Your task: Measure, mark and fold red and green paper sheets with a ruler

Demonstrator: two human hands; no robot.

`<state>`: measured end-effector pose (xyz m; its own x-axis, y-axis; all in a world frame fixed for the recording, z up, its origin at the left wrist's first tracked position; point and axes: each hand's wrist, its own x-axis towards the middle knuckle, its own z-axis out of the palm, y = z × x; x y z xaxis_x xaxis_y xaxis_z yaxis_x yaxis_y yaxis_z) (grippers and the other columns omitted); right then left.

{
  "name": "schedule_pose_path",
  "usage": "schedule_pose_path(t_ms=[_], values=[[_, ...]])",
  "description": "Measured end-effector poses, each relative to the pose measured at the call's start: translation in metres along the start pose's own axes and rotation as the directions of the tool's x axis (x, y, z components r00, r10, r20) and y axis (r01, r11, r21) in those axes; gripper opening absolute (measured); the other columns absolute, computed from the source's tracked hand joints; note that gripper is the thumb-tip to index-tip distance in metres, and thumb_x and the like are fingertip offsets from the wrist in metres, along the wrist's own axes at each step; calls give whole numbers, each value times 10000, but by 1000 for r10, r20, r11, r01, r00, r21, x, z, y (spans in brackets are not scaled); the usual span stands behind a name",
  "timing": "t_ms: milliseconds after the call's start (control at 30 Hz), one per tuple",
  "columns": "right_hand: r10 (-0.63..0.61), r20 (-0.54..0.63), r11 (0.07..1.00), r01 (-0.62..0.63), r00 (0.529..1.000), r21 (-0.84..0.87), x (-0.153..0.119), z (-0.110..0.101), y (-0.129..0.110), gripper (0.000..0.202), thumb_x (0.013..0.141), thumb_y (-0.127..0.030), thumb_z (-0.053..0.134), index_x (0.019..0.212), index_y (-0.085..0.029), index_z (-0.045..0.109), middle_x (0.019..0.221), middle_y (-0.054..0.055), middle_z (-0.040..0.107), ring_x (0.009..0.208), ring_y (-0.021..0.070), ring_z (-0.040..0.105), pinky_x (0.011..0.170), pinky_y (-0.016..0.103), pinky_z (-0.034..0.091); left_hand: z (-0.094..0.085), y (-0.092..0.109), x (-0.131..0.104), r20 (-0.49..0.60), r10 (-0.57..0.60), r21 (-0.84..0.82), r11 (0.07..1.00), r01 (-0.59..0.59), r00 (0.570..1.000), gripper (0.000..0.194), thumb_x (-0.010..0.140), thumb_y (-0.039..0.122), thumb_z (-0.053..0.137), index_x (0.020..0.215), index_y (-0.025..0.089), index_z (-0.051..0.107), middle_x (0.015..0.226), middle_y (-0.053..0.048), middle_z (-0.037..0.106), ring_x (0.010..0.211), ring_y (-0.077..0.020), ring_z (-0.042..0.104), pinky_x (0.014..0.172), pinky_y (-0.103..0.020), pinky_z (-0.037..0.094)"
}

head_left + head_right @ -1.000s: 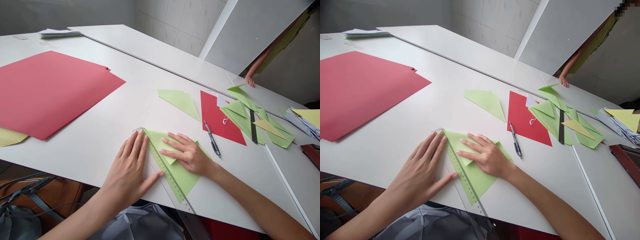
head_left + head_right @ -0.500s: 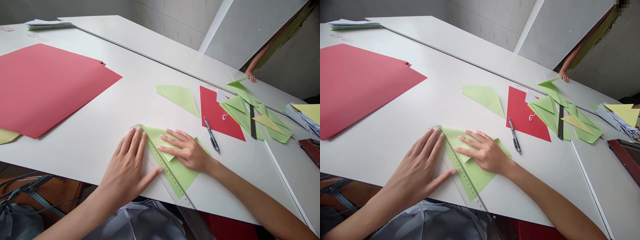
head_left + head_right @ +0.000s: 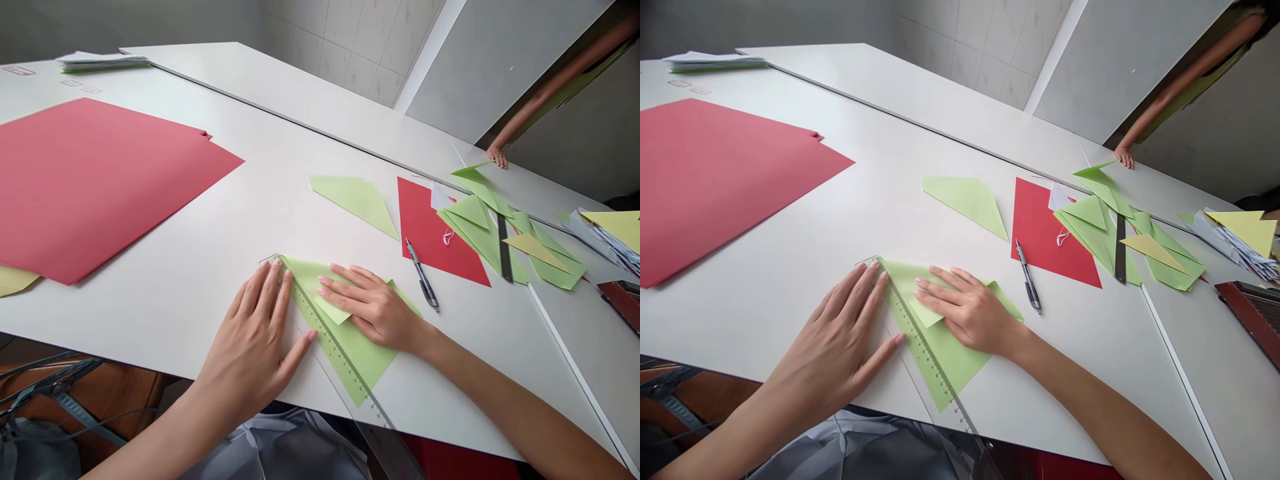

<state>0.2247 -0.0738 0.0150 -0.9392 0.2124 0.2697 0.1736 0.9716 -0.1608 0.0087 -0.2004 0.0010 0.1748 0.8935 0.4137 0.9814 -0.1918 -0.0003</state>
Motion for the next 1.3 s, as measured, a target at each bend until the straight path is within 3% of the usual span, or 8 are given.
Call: schedule_pose_path(t_ms=[200,433,900,1100,1200,1300], values=[[-15,13,999,16,1000,-34,-1,2,0,507,953,-70,410,1442,-167,503,1534,47,458,1512,224,236,1194,476,333,-1,0,-4,-10,-2,23,1000,2,1000,797,970,585,367,1482,-24,318,1556,-248,322,1469,-379,271,1145,-477,340],[-28,-12,999,28,1000,-23,0,1,-3,523,949,-56,431,1437,-221,521,1594,148,332,1506,259,240,1155,506,374,-1,1,-4,-13,-4,56,998,5,1000,800,962,591,387,1474,-22,340,1547,-238,347,1461,-381,294,1134,-475,365],[-49,4,998,49,999,-46,0,-2,-5,513,957,-63,446,1429,-245,534,1553,173,405,1490,267,278,1141,508,394,-3,2,-4,-31,-19,45,999,20,999,820,960,587,396,1479,-42,317,1544,-231,359,1454,-371,314,1119,-466,404],[-68,-25,994,66,997,-84,0,-1,-6,489,957,-45,426,1412,-175,549,1520,176,454,1476,283,308,1140,514,405,-6,1,-2,-10,8,42,999,-8,1000,679,966,526,426,1509,124,362,1553,-231,336,1437,-399,343,1060,-518,474],[-79,-40,994,76,996,-84,0,-1,-5,398,1007,-227,476,1378,-123,574,1495,165,491,1466,290,338,1148,517,402,-7,1,-2,6,13,32,999,-13,1000,640,964,511,432,1492,150,405,1559,-242,311,1440,-413,329,1058,-535,478],[-68,-59,995,63,996,-76,-1,-1,-5,491,994,-445,515,1361,-127,590,1494,154,495,1463,301,345,1141,527,410,-7,1,-2,10,14,23,1000,-14,1000,644,963,514,430,1494,151,402,1565,-244,296,1446,-414,315,1061,-542,477]])
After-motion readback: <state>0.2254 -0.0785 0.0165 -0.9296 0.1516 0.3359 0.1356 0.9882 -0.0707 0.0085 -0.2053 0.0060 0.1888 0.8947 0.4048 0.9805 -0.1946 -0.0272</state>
